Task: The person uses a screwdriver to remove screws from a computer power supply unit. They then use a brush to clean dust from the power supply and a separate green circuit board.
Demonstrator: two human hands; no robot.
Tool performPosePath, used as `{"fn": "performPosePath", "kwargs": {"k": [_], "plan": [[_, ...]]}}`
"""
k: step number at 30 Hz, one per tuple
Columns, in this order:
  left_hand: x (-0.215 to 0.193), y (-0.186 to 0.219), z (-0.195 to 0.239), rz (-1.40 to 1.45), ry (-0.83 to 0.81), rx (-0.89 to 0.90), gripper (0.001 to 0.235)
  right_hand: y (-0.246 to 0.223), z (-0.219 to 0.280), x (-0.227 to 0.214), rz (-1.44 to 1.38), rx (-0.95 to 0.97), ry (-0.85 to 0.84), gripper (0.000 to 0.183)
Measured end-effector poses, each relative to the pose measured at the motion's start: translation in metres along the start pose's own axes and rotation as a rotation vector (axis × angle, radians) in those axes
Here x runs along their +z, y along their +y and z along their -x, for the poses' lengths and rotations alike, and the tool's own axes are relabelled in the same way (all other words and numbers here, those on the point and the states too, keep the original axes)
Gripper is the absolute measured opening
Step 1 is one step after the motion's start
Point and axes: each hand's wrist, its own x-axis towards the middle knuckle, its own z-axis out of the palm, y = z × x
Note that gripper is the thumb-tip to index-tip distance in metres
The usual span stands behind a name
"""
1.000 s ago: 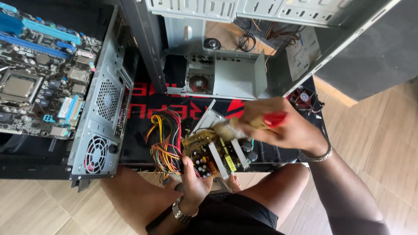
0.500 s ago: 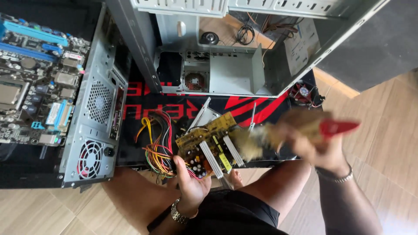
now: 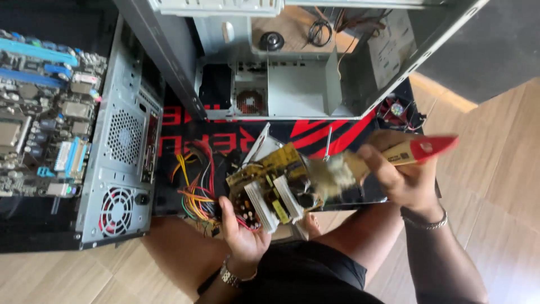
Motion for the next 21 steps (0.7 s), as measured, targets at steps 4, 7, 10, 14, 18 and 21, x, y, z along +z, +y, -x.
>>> {"fn": "performPosePath", "kwargs": {"k": [4,7,10,14,18,21], "plan": [[0.003,-0.003,-0.005,-0.15,0.139,0.17,0.053,-0.003,-0.011,-0.004,0.132,-0.141,-0.008,0.004],[-0.007,0.0,0.002,-0.058,0.011,0.059,0.055,-0.002,-0.01,0.005,0.1,-0.122,-0.004,0.009],[-0.002,-0.001,-0.004,0.014,-0.05,0.0,0.059,-0.022,-0.024,0.015,0.112,-0.037,0.02,0.019],[0.035,-0.003,0.001,-0.022,0.349,0.0,0.067,0.021,0.016,-0.02,0.238,-0.173,0.01,0.038],[0.052,-0.003,0.0,-0.083,0.388,-0.057,0.074,0.016,0.047,0.005,0.525,-0.178,0.243,0.021],[0.037,-0.005,-0.002,-0.114,0.362,-0.025,0.073,-0.044,0.022,0.044,0.379,-0.886,0.017,0.027]]}}
